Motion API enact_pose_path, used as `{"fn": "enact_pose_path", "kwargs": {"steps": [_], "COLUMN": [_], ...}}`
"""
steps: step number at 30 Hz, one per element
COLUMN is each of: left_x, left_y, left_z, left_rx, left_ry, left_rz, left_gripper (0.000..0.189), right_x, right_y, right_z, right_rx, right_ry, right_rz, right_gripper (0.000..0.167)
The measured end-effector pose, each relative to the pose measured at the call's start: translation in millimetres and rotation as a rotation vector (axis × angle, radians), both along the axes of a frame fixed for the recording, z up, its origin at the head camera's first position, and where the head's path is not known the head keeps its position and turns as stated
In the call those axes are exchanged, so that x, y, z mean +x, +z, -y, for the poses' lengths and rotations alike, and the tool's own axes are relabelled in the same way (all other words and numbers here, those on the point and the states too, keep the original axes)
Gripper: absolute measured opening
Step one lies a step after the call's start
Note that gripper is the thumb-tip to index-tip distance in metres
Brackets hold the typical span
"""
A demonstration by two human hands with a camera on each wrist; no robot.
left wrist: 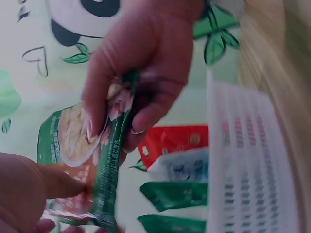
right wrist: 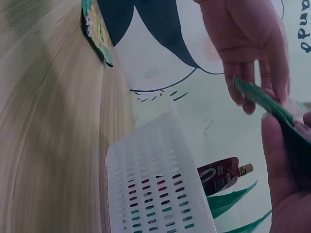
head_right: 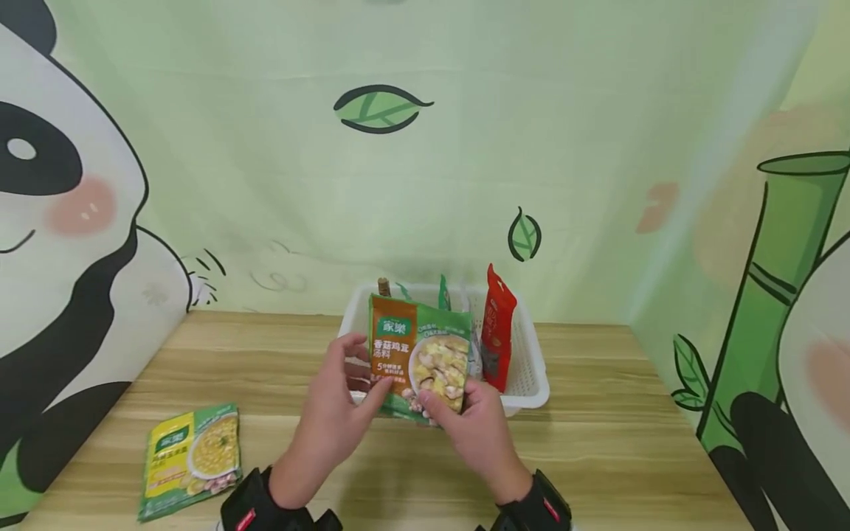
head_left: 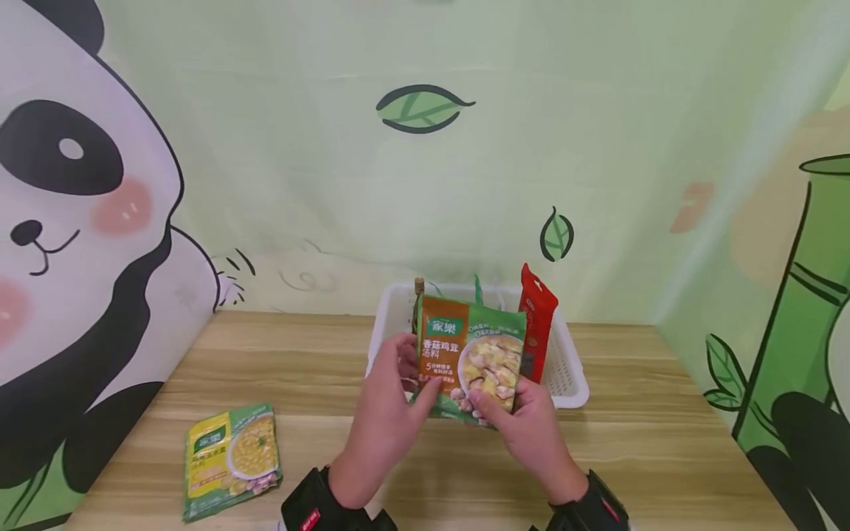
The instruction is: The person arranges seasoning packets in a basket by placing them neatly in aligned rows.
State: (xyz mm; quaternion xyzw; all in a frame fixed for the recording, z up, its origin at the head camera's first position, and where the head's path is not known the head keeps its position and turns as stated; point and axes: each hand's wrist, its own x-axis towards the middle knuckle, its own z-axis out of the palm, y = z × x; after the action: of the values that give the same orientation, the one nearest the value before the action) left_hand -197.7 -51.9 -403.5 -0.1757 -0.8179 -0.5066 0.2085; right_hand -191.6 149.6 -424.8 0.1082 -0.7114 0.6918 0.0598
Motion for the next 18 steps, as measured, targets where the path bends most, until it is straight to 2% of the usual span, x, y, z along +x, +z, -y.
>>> {"fn": "enact_pose_path", "kwargs": {"steps": [4, 6, 8, 11, 15, 18], "left_x": [0.5, 3.2, 7.6, 14.5, 22.4, 25.4], "left_y": [-1.0, -0.1, 1.7, 5.4, 10.1, 12.2], "left_z": [-10.3, -14.5, -18.2, -22.6, -26.7, -28.4], "left_rx": [-0.206, -0.272, -0.303, -0.294, -0.242, -0.211], "left_ry": [0.157, 0.187, 0.181, 0.124, 0.027, -0.014], "left_rz": [-0.223, -0.283, -0.300, -0.261, -0.123, -0.033], "left_gripper": [0.061, 0.058, 0.056, 0.057, 0.064, 0.072], "right_x": [3.9, 5.6, 6.5, 6.8, 7.1, 8.0], "right_y": [-0.6, -1.6, -3.5, -7.0, -12.0, -14.2], "right_z": [9, 12, 15, 18, 22, 24], "right_rx": [0.008, 0.009, 0.011, 0.017, 0.070, 0.099], "right_ry": [-0.091, -0.111, -0.118, -0.131, -0.151, -0.148], "right_rz": [-0.008, -0.021, -0.055, -0.135, -0.279, -0.346], "right_gripper": [0.030, 0.029, 0.028, 0.024, 0.015, 0.015]}}
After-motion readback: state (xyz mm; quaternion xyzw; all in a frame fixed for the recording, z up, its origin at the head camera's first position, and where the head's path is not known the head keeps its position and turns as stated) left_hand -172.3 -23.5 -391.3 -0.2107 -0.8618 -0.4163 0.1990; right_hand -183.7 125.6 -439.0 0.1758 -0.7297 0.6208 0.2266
